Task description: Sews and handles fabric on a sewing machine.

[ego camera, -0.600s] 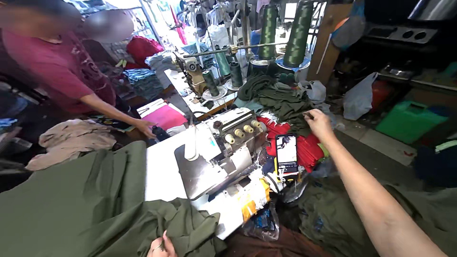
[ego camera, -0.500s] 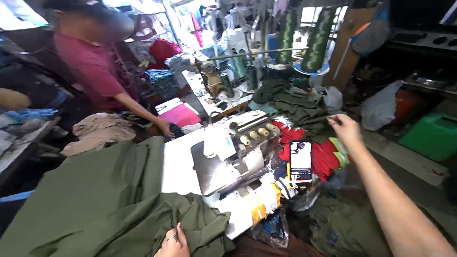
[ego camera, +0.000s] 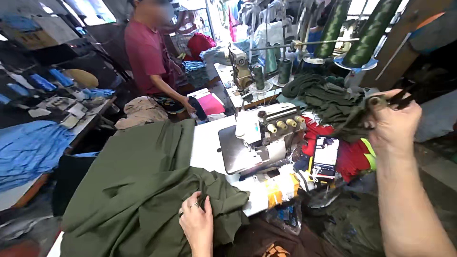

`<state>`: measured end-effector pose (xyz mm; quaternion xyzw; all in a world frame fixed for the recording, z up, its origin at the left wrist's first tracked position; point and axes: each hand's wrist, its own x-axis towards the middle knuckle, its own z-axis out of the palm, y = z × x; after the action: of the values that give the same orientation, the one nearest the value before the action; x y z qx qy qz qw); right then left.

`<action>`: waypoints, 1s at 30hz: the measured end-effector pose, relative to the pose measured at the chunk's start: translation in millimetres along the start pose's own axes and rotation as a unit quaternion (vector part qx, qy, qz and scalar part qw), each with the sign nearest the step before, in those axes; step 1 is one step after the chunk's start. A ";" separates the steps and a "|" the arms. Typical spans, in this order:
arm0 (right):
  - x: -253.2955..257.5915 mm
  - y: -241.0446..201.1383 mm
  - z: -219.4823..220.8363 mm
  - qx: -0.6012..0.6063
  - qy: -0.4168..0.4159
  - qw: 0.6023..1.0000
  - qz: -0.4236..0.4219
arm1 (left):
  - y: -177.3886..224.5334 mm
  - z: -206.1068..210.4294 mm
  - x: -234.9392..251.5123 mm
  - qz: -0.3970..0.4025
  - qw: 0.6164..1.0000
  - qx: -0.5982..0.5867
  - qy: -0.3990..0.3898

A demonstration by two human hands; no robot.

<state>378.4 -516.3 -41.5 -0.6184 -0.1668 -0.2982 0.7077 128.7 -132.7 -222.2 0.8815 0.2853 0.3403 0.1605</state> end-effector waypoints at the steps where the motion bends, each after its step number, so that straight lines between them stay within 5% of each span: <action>1: -14.4 -8.8 10.3 0.020 -0.037 0.999 -0.019 | 10.2 -7.8 -0.4 0.021 0.999 -0.013 0.020; 5: -83.6 -28.1 63.6 0.100 -0.214 0.969 -0.069 | 59.1 -32.6 -0.6 0.108 0.965 -0.234 0.046; 8: -140.1 -26.5 106.8 0.157 -0.312 0.935 -0.064 | 98.6 -43.5 -3.9 0.099 0.868 -0.485 -0.044; 12: -191.3 -22.0 139.4 0.123 -0.311 0.939 -0.084 | 140.6 -46.9 -29.6 -0.085 0.728 -0.672 -0.103; 15: -208.4 -16.5 142.4 0.077 -0.305 0.944 -0.097 | 140.2 -37.9 -40.8 -0.184 0.685 -0.702 -0.068; 20: -210.0 -1.3 132.9 0.123 -0.346 0.928 -0.066 | 112.8 -35.2 -30.3 -0.083 0.752 -0.649 -0.076; 26: -207.4 8.4 115.3 0.243 -0.406 0.863 0.176 | 83.2 -54.5 -16.8 0.028 0.807 -0.556 -0.196; 30: -203.2 28.0 99.5 0.239 -0.431 0.837 0.238 | 59.0 -53.2 -22.8 0.237 0.921 -0.209 -0.226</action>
<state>253.4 -373.8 -168.2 -0.5167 -0.3686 0.2251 0.7392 101.3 -188.3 -167.6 0.9231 -0.0541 0.2119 0.3163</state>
